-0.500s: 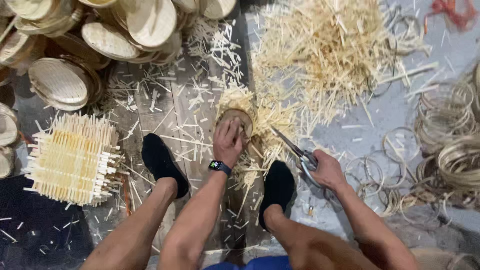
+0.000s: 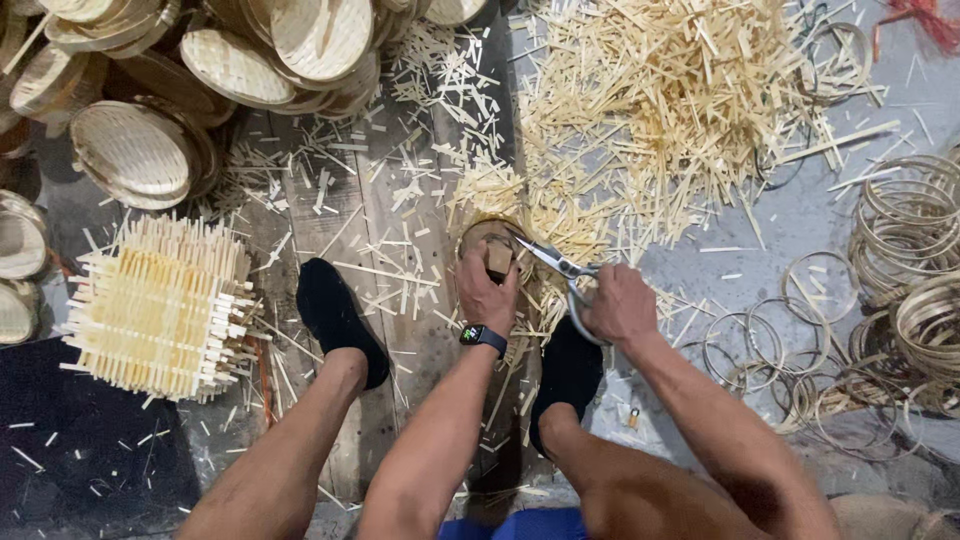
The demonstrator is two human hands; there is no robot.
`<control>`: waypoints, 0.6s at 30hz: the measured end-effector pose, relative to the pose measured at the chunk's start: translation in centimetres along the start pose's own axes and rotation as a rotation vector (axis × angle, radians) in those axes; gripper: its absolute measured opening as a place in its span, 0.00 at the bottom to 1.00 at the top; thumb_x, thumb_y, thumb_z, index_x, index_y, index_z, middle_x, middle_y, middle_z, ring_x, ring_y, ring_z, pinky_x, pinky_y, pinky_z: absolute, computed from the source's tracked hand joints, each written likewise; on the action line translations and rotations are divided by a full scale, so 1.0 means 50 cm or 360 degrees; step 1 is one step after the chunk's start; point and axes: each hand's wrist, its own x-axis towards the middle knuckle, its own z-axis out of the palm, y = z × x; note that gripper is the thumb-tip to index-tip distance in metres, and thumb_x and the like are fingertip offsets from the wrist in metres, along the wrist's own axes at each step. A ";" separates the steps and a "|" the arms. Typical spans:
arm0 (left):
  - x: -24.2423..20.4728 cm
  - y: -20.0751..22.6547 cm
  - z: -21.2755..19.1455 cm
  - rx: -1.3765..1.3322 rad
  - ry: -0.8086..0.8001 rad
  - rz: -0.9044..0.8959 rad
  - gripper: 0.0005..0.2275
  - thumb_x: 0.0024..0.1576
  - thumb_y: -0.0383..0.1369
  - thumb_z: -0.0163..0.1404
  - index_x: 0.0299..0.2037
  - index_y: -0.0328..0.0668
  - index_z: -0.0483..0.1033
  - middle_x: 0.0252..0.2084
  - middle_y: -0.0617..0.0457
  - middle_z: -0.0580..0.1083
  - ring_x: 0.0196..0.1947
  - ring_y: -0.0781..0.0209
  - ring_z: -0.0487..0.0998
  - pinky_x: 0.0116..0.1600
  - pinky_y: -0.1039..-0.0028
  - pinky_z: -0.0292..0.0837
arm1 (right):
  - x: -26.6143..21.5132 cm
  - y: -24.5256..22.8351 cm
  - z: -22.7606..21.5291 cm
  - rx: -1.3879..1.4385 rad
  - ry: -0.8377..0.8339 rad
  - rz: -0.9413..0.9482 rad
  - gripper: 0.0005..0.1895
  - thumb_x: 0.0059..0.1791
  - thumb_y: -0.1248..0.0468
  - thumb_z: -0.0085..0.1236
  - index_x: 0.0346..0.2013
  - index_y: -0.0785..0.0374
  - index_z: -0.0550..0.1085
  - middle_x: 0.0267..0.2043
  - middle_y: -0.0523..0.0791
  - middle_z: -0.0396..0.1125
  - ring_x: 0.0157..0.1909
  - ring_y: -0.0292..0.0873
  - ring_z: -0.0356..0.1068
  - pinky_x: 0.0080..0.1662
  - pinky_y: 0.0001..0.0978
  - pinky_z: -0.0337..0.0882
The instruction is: The person sits on the floor and repeatedly assembles small woven bamboo baskets. They pick up a flat woven square, place a circular bamboo ring on top, and use shears to trim the protruding ends of the weave. The finished baskets are stacked in a pile to the left.
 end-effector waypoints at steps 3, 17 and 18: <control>0.000 -0.002 0.003 0.0035 0.0098 0.0121 0.27 0.46 0.30 0.66 0.56 0.35 0.70 0.53 0.39 0.74 0.52 0.37 0.72 0.59 0.53 0.67 | 0.024 0.045 0.006 -0.0179 0.0079 -0.0122 0.16 0.48 0.55 0.57 0.40 0.65 0.71 0.39 0.52 0.67 0.43 0.55 0.69 0.42 0.51 0.71; 0.023 -0.004 -0.065 -0.0255 -0.0349 0.0282 0.23 0.49 0.22 0.58 0.56 0.40 0.72 0.55 0.43 0.75 0.58 0.40 0.74 0.63 0.58 0.69 | 0.087 0.094 -0.003 -0.0276 -0.0036 -0.0297 0.26 0.47 0.44 0.56 0.38 0.67 0.72 0.33 0.52 0.64 0.35 0.48 0.65 0.36 0.43 0.69; 0.030 -0.001 -0.069 -0.0250 -0.0356 0.0304 0.22 0.48 0.21 0.58 0.55 0.40 0.73 0.55 0.43 0.75 0.58 0.40 0.75 0.63 0.58 0.70 | 0.093 0.076 -0.015 -0.0253 -0.0104 -0.0271 0.28 0.45 0.43 0.58 0.37 0.69 0.72 0.31 0.53 0.64 0.33 0.49 0.64 0.34 0.43 0.70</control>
